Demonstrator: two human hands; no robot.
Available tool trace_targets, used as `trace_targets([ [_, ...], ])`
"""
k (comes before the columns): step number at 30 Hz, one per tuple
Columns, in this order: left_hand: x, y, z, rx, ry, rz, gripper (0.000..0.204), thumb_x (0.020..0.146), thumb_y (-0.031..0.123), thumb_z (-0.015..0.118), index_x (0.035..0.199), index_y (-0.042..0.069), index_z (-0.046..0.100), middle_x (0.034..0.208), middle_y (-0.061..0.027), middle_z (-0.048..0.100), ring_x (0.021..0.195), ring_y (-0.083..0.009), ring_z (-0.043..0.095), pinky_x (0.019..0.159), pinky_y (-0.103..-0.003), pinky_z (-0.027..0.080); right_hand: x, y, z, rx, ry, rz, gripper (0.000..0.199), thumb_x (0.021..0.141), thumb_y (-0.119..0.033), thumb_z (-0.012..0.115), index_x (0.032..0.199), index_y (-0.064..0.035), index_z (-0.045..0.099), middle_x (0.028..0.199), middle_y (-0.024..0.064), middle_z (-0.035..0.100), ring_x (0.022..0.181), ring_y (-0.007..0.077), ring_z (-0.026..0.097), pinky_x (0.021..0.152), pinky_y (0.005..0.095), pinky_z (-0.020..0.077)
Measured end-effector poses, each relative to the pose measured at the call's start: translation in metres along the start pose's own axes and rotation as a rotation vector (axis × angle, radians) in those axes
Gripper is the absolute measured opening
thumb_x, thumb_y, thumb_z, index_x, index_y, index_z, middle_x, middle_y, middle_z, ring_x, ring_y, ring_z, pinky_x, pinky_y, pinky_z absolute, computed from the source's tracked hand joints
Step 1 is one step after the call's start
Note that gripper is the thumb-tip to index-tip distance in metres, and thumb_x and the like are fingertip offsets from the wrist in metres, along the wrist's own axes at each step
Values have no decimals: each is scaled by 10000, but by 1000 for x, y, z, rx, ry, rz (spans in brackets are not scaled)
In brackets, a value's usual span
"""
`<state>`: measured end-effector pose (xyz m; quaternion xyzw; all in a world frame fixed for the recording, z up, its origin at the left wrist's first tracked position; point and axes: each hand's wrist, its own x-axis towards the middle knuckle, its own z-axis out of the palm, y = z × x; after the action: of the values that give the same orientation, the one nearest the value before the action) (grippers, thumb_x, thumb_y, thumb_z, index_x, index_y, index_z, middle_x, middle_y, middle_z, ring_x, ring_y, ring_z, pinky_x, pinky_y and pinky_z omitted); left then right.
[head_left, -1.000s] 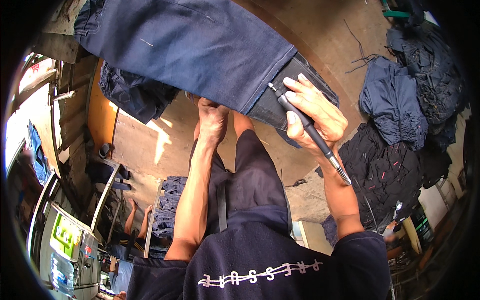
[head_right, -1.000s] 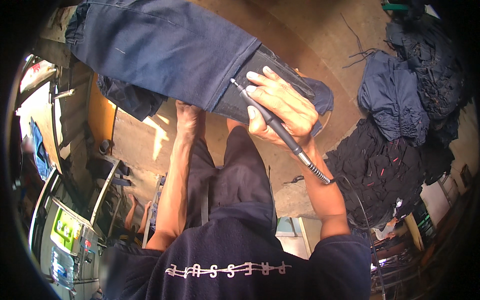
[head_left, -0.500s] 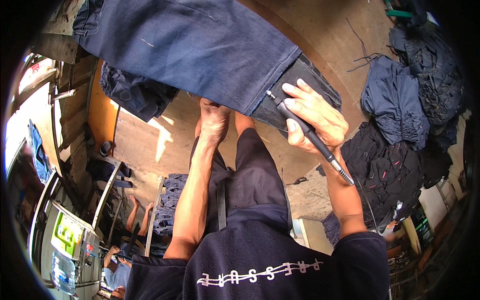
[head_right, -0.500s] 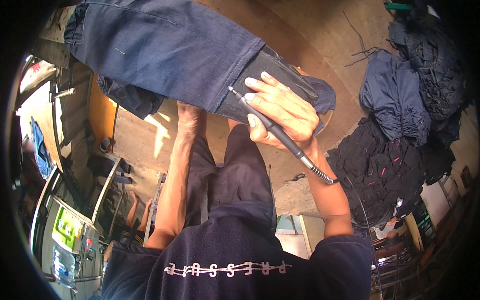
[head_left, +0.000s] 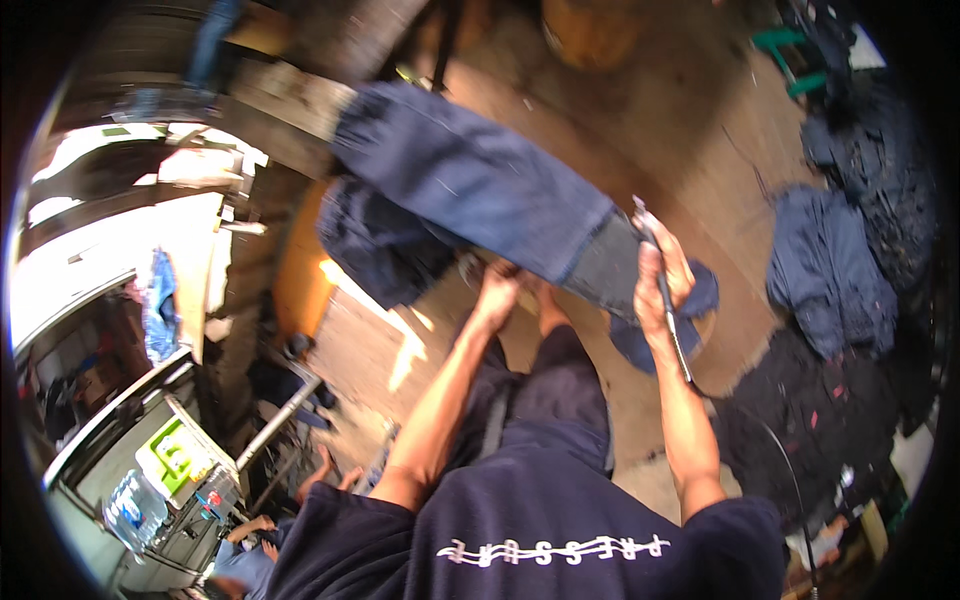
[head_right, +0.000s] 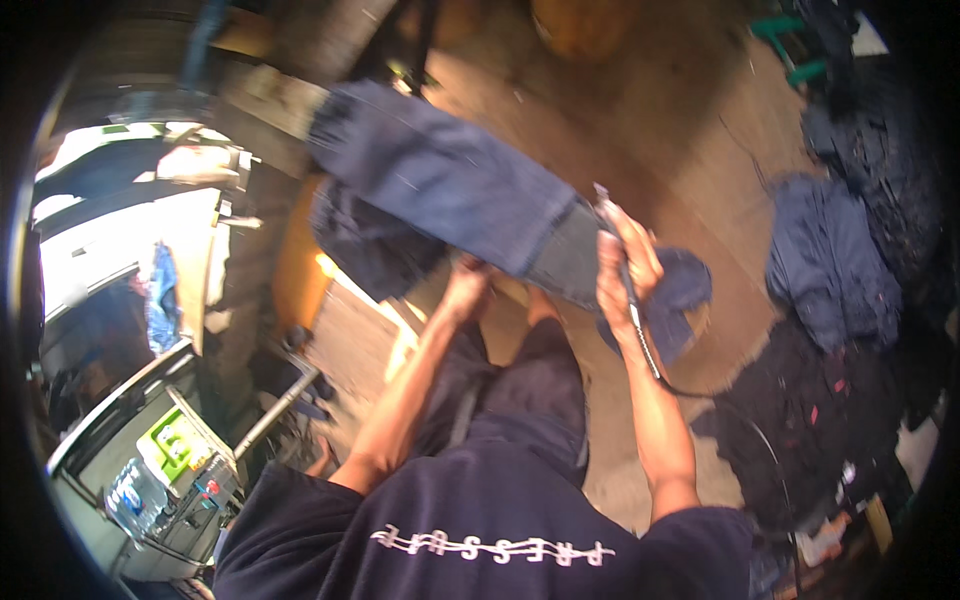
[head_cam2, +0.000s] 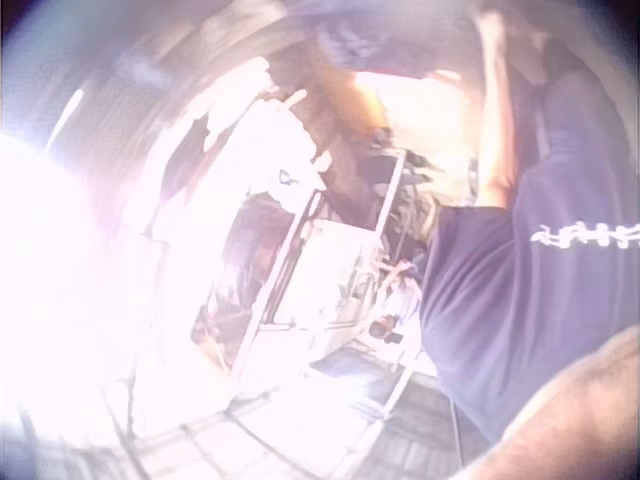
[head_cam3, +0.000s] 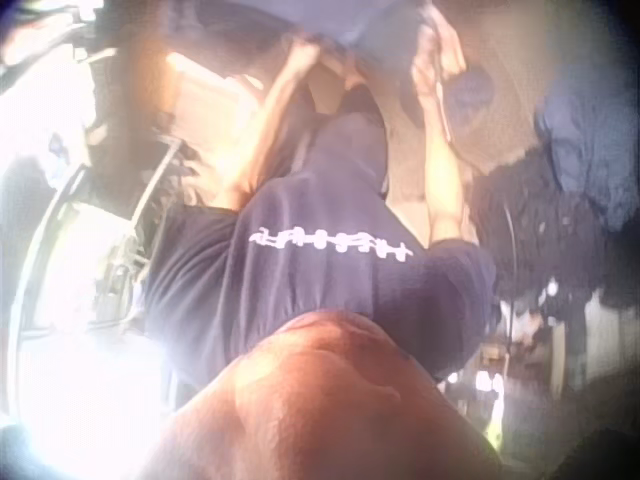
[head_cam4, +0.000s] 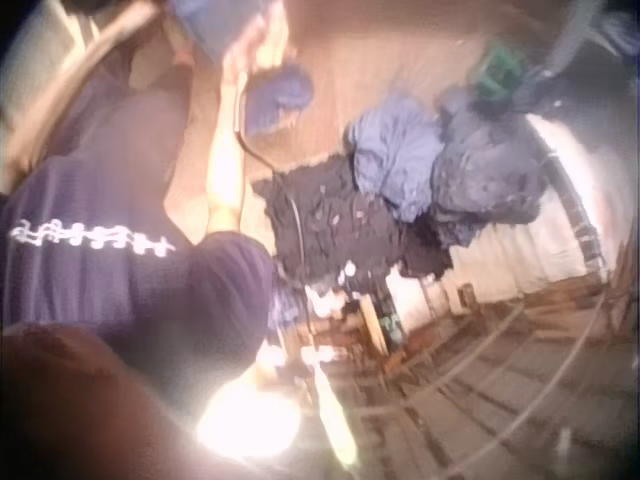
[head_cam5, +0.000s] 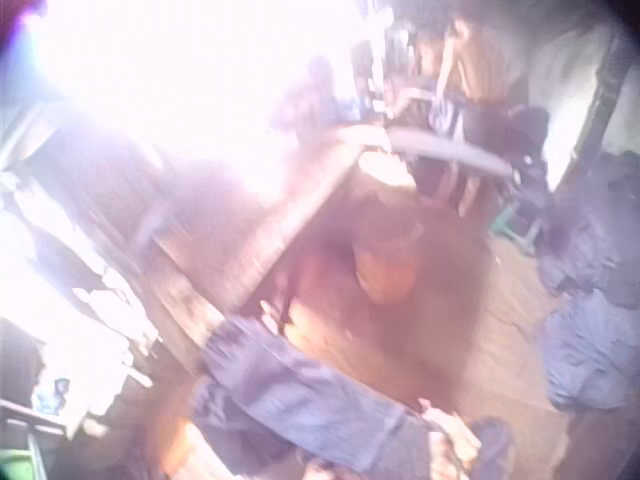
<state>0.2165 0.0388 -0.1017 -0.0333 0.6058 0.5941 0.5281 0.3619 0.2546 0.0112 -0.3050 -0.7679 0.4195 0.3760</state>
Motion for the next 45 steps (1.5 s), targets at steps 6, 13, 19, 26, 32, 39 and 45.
trace_targets([
  [6,-20,63,-124,16,446,233,797,996,280,862,1626,27,446,1484,-187,651,1220,-253,695,982,-377,598,9,-57,6,111,108,117,359,1120,-375,698,1094,-21,750,1081,146,812,1046,259,772,1011,420,587],
  [13,81,187,-221,-112,309,519,889,970,92,851,1683,94,320,1675,-207,446,1375,-302,589,994,-429,582,27,-46,75,-195,28,-35,379,828,-163,909,1128,-70,698,1087,149,737,1042,308,720,910,432,561],
  [19,85,222,-235,107,72,392,612,975,114,833,1470,69,477,1193,-109,624,857,-180,611,709,-343,522,21,-16,58,-48,55,320,217,871,-108,821,1042,-77,692,798,68,702,729,138,677,678,352,538],
  [26,2,287,-204,1249,308,846,537,776,300,944,1093,-85,744,1246,-240,770,1244,-369,704,1082,-477,535,20,4,42,78,-20,303,163,907,-174,753,1022,-87,677,755,21,634,611,107,567,549,333,448],
  [32,-28,260,-72,1260,152,771,470,777,302,1002,944,4,680,844,-165,683,725,-334,647,712,-420,549,-22,44,-94,80,101,534,82,873,-122,721,929,-92,670,740,2,616,650,91,572,596,319,456],
  [39,-16,134,141,1165,150,841,514,866,448,946,997,41,660,840,-190,700,724,-403,664,733,-489,556,44,114,-224,-449,463,381,47,962,-77,619,949,-40,644,846,179,692,797,376,685,720,446,522],
  [45,15,143,160,957,340,939,486,924,424,897,1040,31,635,919,-238,739,831,-452,721,791,-546,556,132,57,-155,-141,576,138,221,1005,-170,713,1192,-55,697,1133,206,709,962,392,690,858,483,569],
])
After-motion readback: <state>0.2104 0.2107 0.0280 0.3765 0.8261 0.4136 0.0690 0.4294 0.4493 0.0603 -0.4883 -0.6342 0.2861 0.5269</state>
